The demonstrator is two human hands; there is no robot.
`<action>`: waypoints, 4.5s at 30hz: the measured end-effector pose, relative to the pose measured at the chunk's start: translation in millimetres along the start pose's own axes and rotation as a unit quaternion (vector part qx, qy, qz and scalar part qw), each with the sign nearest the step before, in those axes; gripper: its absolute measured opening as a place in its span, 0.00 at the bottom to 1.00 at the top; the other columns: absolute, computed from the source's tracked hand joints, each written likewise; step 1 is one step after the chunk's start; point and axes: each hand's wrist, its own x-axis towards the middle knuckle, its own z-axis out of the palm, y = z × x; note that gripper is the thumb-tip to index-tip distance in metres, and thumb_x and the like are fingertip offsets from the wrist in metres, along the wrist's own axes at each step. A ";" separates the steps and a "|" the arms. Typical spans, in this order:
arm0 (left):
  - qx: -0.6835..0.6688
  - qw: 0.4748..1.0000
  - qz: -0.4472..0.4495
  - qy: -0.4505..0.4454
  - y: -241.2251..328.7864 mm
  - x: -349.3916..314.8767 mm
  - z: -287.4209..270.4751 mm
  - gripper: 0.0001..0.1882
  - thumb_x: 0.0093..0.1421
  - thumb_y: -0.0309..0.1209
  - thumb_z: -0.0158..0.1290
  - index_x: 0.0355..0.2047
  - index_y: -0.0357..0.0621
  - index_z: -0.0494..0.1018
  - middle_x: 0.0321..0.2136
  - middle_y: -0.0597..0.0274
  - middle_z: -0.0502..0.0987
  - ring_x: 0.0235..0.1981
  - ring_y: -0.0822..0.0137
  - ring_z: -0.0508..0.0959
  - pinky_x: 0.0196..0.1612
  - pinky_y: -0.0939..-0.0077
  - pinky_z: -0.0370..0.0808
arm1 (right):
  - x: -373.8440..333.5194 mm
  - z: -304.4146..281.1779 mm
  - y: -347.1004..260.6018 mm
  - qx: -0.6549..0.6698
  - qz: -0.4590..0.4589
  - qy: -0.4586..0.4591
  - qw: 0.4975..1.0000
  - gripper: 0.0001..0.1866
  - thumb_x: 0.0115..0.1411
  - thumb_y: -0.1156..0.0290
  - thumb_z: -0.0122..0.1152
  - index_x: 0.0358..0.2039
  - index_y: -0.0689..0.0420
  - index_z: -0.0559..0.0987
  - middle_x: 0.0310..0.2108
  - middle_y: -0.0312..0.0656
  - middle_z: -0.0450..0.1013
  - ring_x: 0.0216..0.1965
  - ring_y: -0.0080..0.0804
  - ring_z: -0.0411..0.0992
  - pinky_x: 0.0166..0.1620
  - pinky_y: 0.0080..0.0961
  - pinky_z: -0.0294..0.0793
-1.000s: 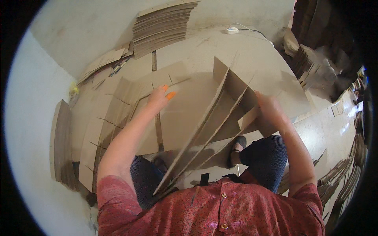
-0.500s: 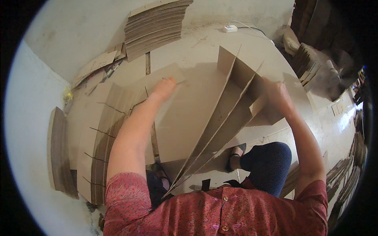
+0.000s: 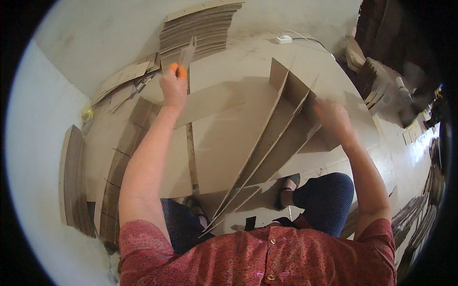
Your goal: The person sits on the floor and repeatedly folds pre-cut cardboard sheets into multi-compartment dividers. They pick up a flat sheet, fold it along scored lines to form a grid of cells, and place the finished divider onto a growing stack. The process is repeated continuously.
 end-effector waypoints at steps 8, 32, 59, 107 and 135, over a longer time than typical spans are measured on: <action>-0.006 0.976 0.216 0.026 41.4 3.4 -14.7 0.06 0.58 0.27 0.54 0.33 0.35 0.74 0.19 0.52 0.74 0.16 0.62 0.69 0.21 0.70 0.66 | -8.3 -5.5 -11.6 0.030 0.003 0.022 0.999 0.13 0.58 0.66 0.55 0.42 0.58 0.76 0.38 0.52 0.74 0.41 0.52 0.72 0.43 0.43 0.72; -0.234 0.905 0.175 -0.308 163.2 -142.7 -36.2 0.19 0.57 0.22 0.54 0.50 0.35 0.72 0.49 0.48 0.74 0.47 0.64 0.76 0.50 0.74 0.73 | -90.7 -27.9 -39.9 0.570 0.175 0.164 0.786 0.12 0.60 0.77 0.48 0.43 0.60 0.77 0.34 0.37 0.74 0.32 0.26 0.73 0.36 0.18 0.73; -0.057 0.922 -0.108 -0.367 103.0 -156.2 -102.6 0.12 0.56 0.24 0.53 0.39 0.28 0.76 0.28 0.46 0.80 0.27 0.66 0.78 0.32 0.73 0.72 | -174.9 -61.6 -36.9 0.433 0.128 0.191 0.872 0.07 0.59 0.81 0.54 0.37 0.64 0.78 0.23 0.37 0.72 0.28 0.17 0.66 0.32 0.18 0.68; 0.118 0.880 0.007 -0.459 131.4 -112.9 3.0 0.13 0.53 0.33 0.58 0.27 0.33 0.73 0.27 0.41 0.75 0.32 0.43 0.75 0.36 0.54 0.71 | -181.6 12.8 -6.7 0.368 0.094 0.141 0.914 0.06 0.56 0.80 0.58 0.36 0.63 0.78 0.25 0.55 0.73 0.22 0.28 0.68 0.29 0.25 0.68; 0.228 0.940 0.131 -0.219 -46.2 -84.6 -3.7 0.18 0.54 0.23 0.47 0.46 0.48 0.75 0.37 0.52 0.76 0.40 0.51 0.75 0.40 0.56 0.73 | -134.8 41.3 44.1 0.316 0.163 0.136 0.925 0.12 0.60 0.71 0.59 0.43 0.62 0.77 0.30 0.51 0.76 0.30 0.31 0.73 0.37 0.27 0.71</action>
